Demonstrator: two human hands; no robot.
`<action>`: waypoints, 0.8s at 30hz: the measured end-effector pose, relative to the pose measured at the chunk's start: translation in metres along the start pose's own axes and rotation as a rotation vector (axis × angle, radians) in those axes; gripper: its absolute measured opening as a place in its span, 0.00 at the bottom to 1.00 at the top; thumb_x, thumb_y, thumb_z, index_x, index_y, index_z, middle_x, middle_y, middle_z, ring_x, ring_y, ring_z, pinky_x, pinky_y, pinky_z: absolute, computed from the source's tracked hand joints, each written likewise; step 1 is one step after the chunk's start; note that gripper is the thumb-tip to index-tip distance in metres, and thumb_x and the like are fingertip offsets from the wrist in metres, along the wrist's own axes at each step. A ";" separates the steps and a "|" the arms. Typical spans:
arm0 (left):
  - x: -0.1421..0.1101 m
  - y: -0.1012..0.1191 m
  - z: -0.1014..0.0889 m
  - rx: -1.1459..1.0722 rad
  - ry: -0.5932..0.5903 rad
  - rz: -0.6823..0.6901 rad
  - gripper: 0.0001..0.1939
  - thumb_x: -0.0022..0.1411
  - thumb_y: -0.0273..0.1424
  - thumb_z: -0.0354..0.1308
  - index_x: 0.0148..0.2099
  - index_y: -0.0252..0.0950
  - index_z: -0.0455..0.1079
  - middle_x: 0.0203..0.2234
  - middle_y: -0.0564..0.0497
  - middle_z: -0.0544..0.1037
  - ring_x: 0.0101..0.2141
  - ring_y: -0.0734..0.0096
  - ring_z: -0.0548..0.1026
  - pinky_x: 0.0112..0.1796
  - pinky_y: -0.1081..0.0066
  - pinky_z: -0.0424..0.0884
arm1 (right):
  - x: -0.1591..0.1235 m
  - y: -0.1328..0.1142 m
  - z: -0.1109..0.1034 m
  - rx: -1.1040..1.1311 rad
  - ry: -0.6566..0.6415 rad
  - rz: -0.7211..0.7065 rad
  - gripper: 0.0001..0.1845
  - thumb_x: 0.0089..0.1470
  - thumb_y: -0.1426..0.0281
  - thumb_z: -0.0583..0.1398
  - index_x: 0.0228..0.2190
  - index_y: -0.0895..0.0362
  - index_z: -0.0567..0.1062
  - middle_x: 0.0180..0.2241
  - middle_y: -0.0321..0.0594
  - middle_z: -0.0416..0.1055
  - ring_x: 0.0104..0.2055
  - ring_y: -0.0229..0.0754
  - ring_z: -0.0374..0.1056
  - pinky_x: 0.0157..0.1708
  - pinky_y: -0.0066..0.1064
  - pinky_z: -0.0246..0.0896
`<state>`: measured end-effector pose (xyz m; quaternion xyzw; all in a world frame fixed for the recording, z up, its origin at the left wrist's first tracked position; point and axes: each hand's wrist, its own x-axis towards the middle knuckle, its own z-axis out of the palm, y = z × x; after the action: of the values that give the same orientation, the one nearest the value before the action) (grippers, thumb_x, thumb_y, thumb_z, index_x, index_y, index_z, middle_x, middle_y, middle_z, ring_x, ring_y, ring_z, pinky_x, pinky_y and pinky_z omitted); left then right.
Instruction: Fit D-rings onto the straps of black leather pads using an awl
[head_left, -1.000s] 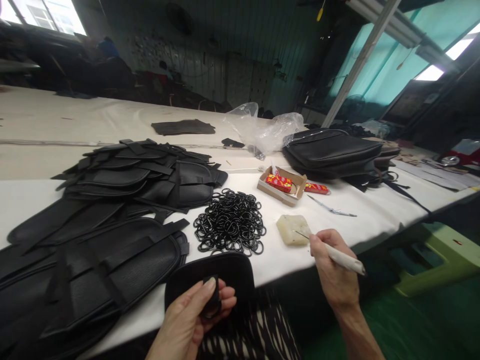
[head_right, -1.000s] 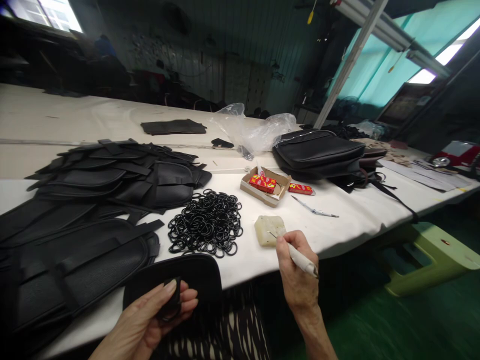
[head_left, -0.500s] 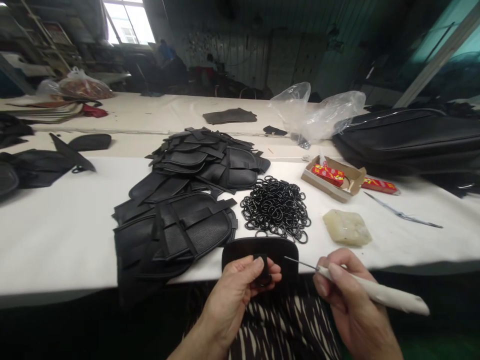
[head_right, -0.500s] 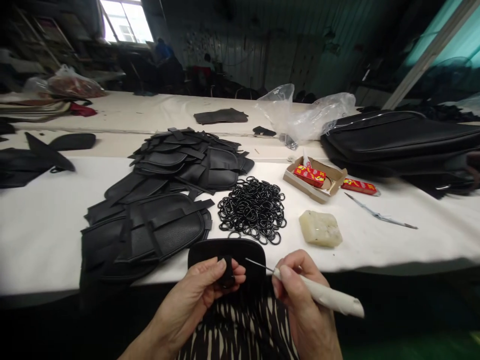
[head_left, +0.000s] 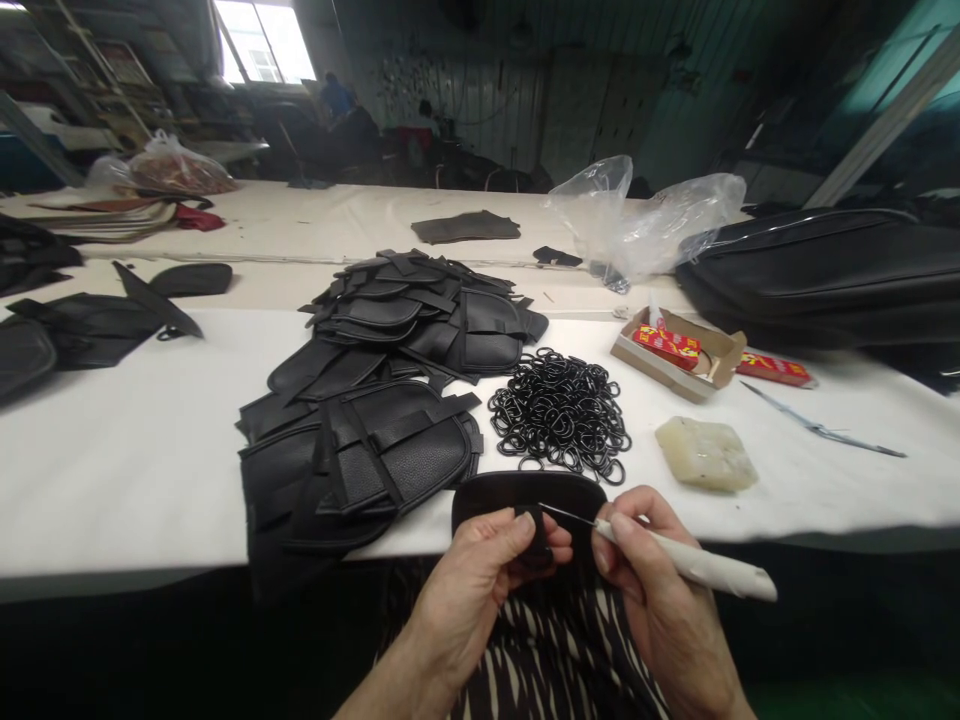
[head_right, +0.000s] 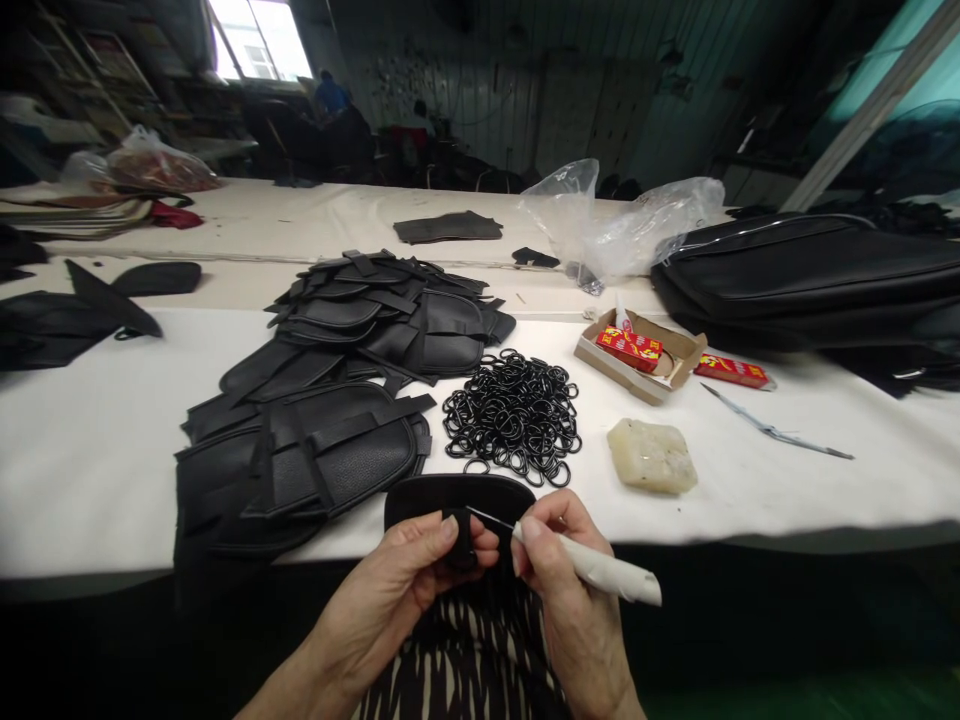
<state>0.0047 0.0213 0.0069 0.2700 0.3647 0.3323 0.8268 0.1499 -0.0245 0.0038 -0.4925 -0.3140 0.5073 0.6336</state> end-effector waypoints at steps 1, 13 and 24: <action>0.000 0.000 0.000 0.002 0.000 0.000 0.11 0.58 0.31 0.58 0.35 0.27 0.76 0.32 0.41 0.80 0.34 0.65 0.76 0.41 0.67 0.69 | 0.000 0.000 0.000 -0.004 0.001 -0.001 0.14 0.55 0.60 0.60 0.24 0.55 0.64 0.21 0.30 0.60 0.25 0.33 0.55 0.26 0.23 0.54; 0.001 -0.001 -0.001 -0.005 -0.005 -0.007 0.11 0.58 0.31 0.58 0.35 0.27 0.76 0.31 0.41 0.80 0.34 0.65 0.76 0.42 0.67 0.68 | -0.001 0.009 -0.001 -0.039 -0.031 -0.001 0.13 0.56 0.61 0.59 0.26 0.54 0.64 0.21 0.31 0.60 0.25 0.34 0.53 0.26 0.25 0.52; 0.001 -0.005 0.004 -0.030 0.034 0.035 0.12 0.59 0.33 0.57 0.31 0.28 0.75 0.26 0.45 0.79 0.28 0.69 0.75 0.37 0.67 0.70 | 0.005 0.007 -0.012 -0.165 -0.143 -0.008 0.10 0.54 0.62 0.60 0.28 0.55 0.67 0.23 0.33 0.62 0.26 0.36 0.56 0.26 0.28 0.52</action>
<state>0.0101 0.0181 0.0049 0.2581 0.3689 0.3566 0.8186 0.1599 -0.0234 -0.0076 -0.5043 -0.4013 0.5111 0.5687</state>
